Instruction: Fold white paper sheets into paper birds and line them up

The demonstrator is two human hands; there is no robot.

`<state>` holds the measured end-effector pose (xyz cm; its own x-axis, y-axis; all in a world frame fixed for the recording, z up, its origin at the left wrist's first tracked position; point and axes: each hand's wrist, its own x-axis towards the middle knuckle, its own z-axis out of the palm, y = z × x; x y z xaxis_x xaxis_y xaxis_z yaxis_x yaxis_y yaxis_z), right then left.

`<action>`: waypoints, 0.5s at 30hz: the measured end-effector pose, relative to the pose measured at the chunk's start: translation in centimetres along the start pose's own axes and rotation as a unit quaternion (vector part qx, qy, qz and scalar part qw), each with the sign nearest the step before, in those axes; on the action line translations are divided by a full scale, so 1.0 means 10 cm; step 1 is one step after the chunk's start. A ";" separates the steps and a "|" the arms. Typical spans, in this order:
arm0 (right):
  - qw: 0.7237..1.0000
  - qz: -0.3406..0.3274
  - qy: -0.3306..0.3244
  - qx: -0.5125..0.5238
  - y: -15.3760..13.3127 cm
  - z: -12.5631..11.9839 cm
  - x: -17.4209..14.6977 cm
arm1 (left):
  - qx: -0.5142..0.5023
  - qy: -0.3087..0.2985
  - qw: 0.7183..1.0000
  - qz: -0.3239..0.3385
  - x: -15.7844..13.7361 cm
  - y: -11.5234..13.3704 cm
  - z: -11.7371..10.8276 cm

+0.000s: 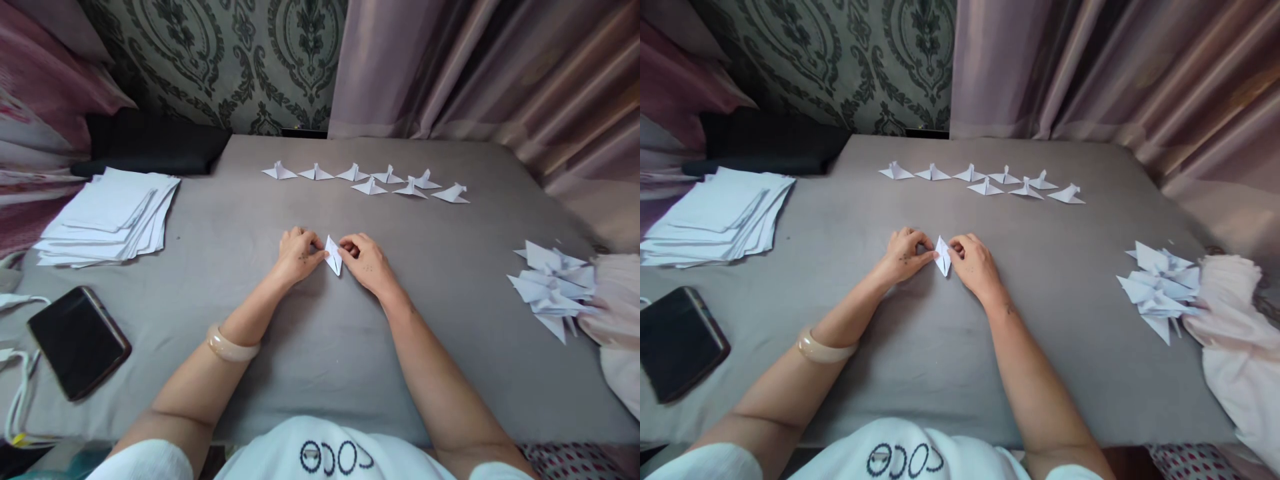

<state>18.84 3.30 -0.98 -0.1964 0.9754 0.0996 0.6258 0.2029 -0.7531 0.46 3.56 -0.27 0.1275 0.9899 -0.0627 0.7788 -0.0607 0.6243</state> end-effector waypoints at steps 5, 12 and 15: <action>1.000 0.005 0.001 -0.001 0.04 0.01 0.02 | 0.004 0.000 1.000 -0.004 0.00 0.03 -0.01; 0.999 0.009 0.015 -0.029 -0.05 0.05 -0.02 | 0.044 0.018 0.999 -0.001 0.01 0.01 0.02; 0.999 0.012 0.021 -0.039 -0.09 0.06 -0.04 | 0.066 0.017 0.998 0.015 0.04 -0.03 0.04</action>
<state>17.91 2.67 -0.68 -0.1504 0.9823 0.1112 0.6864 0.1847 -0.7034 0.53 3.88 -0.77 0.1326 0.9910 -0.0173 0.8493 -0.1046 0.5174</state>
